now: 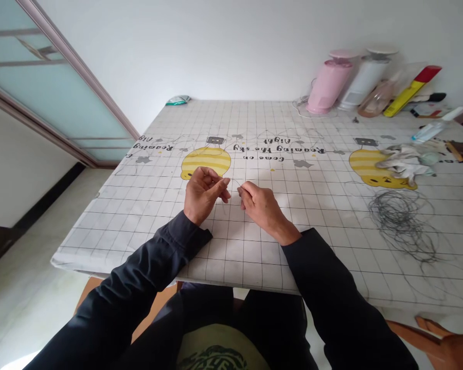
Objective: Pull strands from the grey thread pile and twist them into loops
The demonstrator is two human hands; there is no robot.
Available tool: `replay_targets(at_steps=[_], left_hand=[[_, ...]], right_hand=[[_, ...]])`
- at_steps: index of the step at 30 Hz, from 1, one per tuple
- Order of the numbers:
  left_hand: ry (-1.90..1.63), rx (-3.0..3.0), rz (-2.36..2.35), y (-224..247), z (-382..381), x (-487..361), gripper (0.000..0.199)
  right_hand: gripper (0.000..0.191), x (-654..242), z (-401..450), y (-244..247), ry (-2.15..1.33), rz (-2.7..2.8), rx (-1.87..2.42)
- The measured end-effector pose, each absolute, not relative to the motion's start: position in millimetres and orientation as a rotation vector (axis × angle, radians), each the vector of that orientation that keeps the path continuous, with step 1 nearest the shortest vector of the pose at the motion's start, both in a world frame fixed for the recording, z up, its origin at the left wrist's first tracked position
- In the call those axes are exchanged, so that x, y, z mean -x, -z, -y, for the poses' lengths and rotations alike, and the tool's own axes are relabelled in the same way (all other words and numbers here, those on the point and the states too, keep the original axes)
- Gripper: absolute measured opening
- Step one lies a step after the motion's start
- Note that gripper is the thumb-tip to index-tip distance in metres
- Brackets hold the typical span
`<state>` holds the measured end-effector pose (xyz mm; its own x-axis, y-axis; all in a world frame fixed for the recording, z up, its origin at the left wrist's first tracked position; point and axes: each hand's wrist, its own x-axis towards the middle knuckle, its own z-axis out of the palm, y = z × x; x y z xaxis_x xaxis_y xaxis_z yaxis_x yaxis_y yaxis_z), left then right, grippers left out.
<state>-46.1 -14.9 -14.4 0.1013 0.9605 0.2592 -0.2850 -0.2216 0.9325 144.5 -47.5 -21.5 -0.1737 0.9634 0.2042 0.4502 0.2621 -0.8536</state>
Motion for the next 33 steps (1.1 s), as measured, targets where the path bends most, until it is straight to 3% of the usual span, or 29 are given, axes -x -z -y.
replay_targets(at_steps=[3,6,17,33], left_hand=[[-1.326,-1.218,-0.815,12.1,15.7,48.0,0.057],[-1.228,-1.266,-0.816,10.2,17.8,49.4,0.047],[-1.385,-1.445,-0.83,14.5,22.1,47.8,0.033],[-1.189,-1.975,-0.681,15.2,22.8,59.6,0.03]], right_hand=[[0.044,-144.1,47.1,21.1,-0.794,1.799,1.303],[0.043,-142.7,47.1,21.8,-0.838,1.776,1.3],[0.046,-138.1,51.2,18.5,-1.003,1.596,1.248],[0.05,-128.4,48.9,20.7,-1.307,1.226,1.2]])
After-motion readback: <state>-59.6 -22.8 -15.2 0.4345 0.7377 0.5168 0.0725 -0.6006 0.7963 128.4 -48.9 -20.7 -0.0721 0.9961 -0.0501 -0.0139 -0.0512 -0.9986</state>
